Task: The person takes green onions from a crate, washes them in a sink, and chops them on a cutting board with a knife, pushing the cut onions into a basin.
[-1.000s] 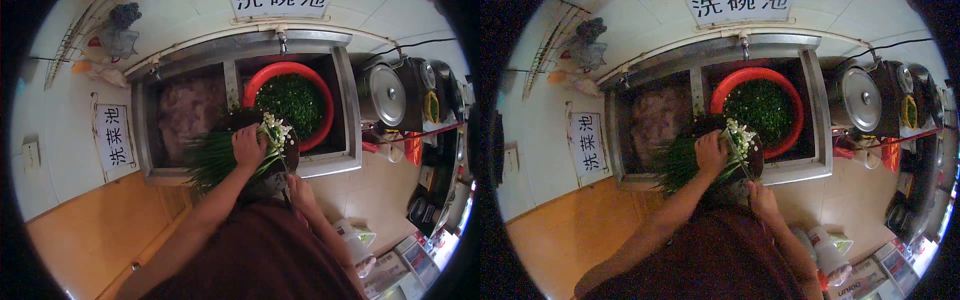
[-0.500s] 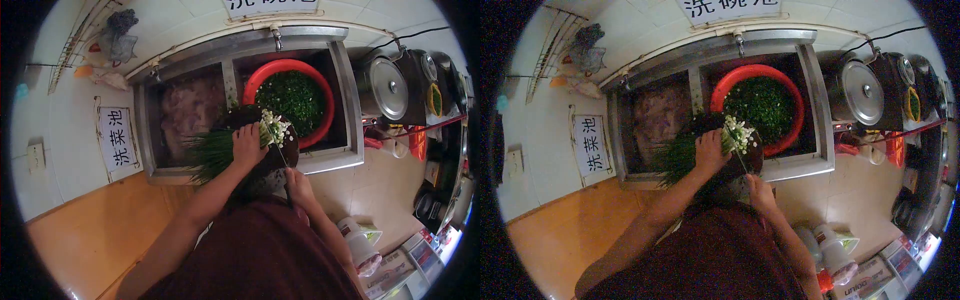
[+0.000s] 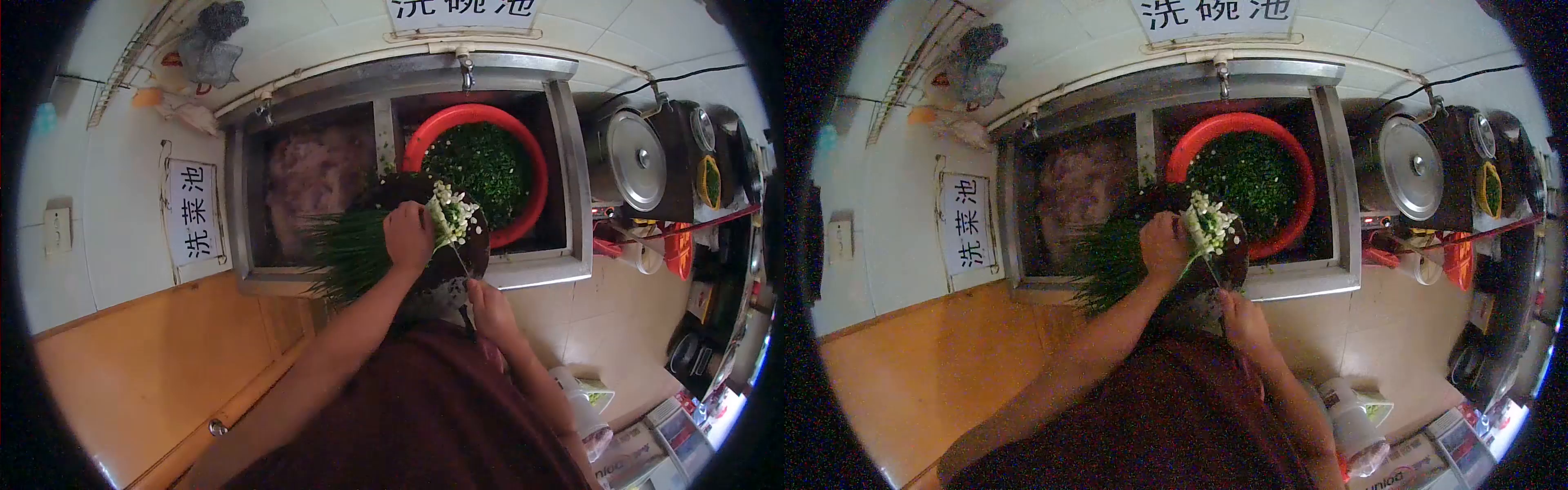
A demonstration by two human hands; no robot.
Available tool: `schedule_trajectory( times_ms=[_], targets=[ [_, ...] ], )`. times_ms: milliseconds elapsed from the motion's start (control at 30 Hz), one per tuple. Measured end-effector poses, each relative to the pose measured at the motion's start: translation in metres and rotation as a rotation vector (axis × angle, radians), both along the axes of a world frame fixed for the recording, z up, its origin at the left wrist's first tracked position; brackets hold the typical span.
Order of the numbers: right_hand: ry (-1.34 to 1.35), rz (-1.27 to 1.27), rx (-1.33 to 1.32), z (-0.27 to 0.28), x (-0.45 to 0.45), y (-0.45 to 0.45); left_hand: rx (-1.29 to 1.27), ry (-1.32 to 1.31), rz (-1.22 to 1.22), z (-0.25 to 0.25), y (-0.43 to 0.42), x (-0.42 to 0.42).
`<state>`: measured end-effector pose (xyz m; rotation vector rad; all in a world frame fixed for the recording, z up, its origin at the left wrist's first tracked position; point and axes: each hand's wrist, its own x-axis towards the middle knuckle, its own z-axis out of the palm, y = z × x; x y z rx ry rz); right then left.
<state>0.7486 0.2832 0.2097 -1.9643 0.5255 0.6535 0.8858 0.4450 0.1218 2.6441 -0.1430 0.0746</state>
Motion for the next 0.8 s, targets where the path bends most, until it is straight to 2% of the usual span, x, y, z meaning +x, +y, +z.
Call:
schedule_trajectory(
  times_ms=[100, 233, 267, 333, 433, 467, 500, 567, 633, 800],
  targets=[
    [-0.021, 0.026, -0.05, -0.016, -0.002, 0.001, 0.051, -0.083, 0.001, -0.008, -0.002, 0.002],
    [-0.06, 0.016, -0.023, -0.027, 0.015, 0.007, 0.074, -0.058, -0.007, -0.013, -0.003, 0.006],
    [-0.057, 0.013, -0.021, -0.042, 0.029, 0.011, 0.082, -0.093, -0.02, -0.013, -0.002, 0.006],
    [-0.183, 0.182, -0.086, -0.083, 0.062, 0.018, 0.095, -0.12, -0.033, -0.013, -0.002, 0.002],
    [-0.028, 0.089, -0.023, -0.062, 0.098, 0.013, 0.084, -0.102, -0.045, -0.009, -0.002, 0.01],
    [-0.132, 0.132, -0.071, -0.066, 0.086, 0.009, 0.071, -0.15, -0.038, -0.009, -0.004, 0.012],
    [-0.122, 0.146, -0.075, -0.052, 0.08, 0.004, 0.065, -0.175, -0.023, -0.01, -0.002, 0.005],
    [0.003, 0.071, 0.047, -0.019, 0.06, -0.005, 0.042, -0.129, 0.003, -0.011, -0.001, -0.002],
    [0.031, 0.058, 0.029, -0.006, 0.039, -0.006, 0.016, -0.125, 0.008, -0.01, -0.003, 0.007],
    [-0.012, 0.112, -0.124, -0.013, 0.01, 0.004, 0.013, -0.064, 0.022, -0.011, -0.002, 0.006]
  ],
)
